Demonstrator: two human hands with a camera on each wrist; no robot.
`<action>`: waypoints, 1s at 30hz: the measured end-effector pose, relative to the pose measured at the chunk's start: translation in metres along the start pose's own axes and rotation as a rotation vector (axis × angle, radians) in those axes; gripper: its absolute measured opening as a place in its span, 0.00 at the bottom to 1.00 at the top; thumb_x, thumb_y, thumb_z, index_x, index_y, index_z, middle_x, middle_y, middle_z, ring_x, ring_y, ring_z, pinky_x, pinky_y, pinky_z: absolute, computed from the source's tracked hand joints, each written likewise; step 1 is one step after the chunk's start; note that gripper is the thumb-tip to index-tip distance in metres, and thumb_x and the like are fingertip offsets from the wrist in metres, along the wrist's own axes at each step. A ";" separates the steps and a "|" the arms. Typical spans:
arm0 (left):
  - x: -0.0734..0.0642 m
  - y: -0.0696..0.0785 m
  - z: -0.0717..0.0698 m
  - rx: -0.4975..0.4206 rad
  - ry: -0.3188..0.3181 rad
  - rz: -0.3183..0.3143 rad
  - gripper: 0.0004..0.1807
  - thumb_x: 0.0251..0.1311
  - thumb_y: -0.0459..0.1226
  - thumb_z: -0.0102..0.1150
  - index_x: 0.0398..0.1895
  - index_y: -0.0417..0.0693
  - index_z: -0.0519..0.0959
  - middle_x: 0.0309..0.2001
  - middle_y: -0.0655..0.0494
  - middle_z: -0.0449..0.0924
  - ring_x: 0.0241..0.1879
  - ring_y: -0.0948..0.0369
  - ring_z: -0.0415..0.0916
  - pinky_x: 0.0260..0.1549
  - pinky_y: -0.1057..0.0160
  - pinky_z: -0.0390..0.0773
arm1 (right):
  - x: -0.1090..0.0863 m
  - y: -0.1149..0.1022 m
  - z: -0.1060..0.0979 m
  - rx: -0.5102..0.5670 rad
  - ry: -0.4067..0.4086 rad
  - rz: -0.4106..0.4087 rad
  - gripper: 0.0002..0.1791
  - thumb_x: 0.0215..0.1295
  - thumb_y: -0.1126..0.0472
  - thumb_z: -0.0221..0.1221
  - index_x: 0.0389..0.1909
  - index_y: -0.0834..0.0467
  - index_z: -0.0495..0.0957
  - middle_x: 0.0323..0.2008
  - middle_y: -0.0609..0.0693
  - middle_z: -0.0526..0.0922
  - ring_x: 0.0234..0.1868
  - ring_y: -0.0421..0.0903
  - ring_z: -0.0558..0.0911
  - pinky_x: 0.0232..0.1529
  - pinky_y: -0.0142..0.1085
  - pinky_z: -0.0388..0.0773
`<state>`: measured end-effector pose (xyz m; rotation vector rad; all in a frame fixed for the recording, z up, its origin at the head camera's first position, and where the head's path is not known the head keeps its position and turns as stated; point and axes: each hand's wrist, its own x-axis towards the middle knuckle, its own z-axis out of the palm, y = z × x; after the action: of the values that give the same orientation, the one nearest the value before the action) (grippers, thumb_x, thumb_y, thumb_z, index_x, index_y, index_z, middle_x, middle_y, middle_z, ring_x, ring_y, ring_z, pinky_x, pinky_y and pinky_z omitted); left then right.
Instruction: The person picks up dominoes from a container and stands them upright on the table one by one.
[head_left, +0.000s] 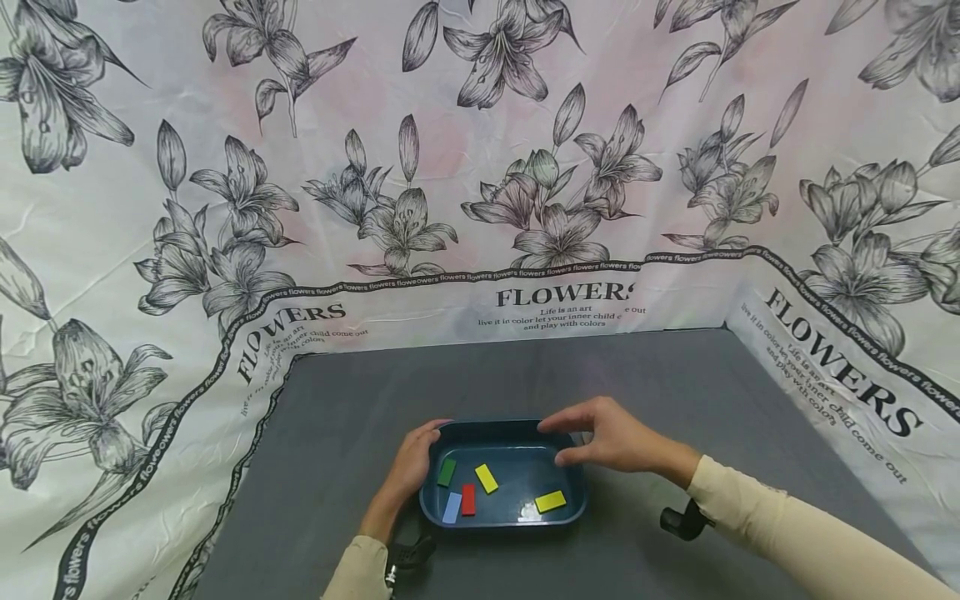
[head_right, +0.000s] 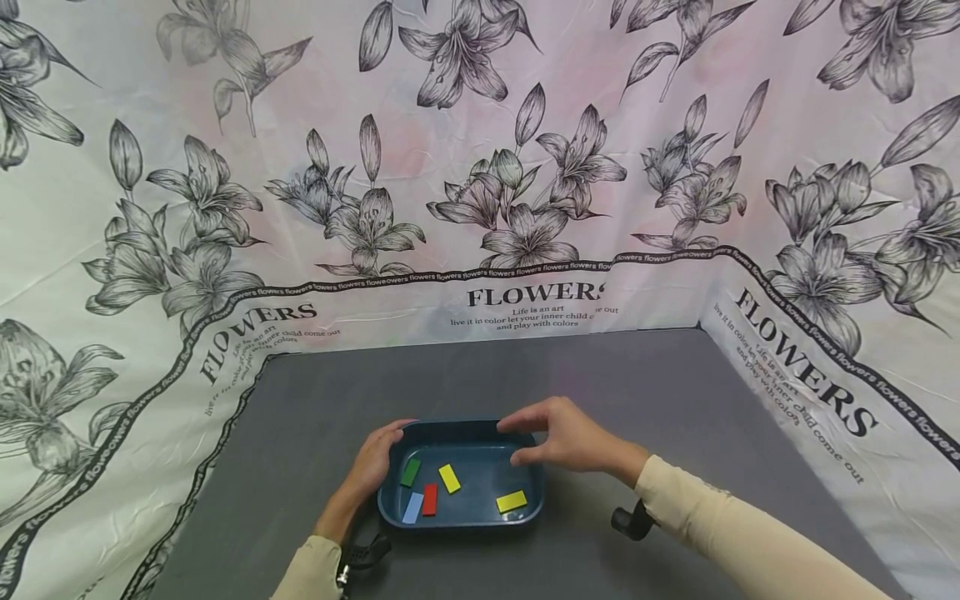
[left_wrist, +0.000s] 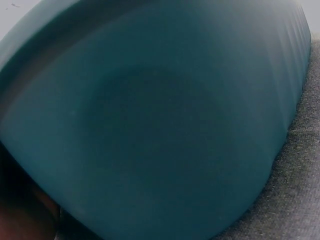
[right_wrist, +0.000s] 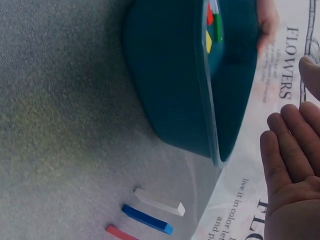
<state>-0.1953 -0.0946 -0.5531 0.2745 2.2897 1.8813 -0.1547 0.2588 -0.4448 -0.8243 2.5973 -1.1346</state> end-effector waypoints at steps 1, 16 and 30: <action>0.000 0.000 0.000 0.003 0.000 0.004 0.26 0.84 0.35 0.34 0.69 0.35 0.80 0.66 0.38 0.84 0.68 0.42 0.79 0.74 0.35 0.70 | 0.000 0.000 0.001 -0.006 -0.004 -0.001 0.27 0.66 0.53 0.77 0.65 0.53 0.87 0.62 0.44 0.90 0.64 0.49 0.88 0.65 0.58 0.83; 0.000 -0.002 0.000 0.001 0.011 -0.011 0.26 0.84 0.36 0.35 0.69 0.37 0.81 0.67 0.39 0.84 0.69 0.42 0.78 0.76 0.34 0.67 | 0.003 0.003 0.016 0.042 -0.098 -0.007 0.26 0.66 0.52 0.76 0.64 0.49 0.87 0.62 0.46 0.90 0.64 0.55 0.88 0.65 0.59 0.83; -0.001 0.001 0.000 -0.018 0.008 -0.029 0.26 0.83 0.36 0.36 0.71 0.36 0.79 0.68 0.38 0.83 0.71 0.41 0.76 0.76 0.34 0.67 | 0.007 -0.003 0.040 -0.176 -0.121 0.014 0.25 0.63 0.57 0.78 0.60 0.58 0.89 0.57 0.48 0.92 0.60 0.50 0.90 0.61 0.51 0.87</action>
<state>-0.1940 -0.0945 -0.5524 0.2301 2.2684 1.8914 -0.1436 0.2287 -0.4698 -0.8785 2.6243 -0.8330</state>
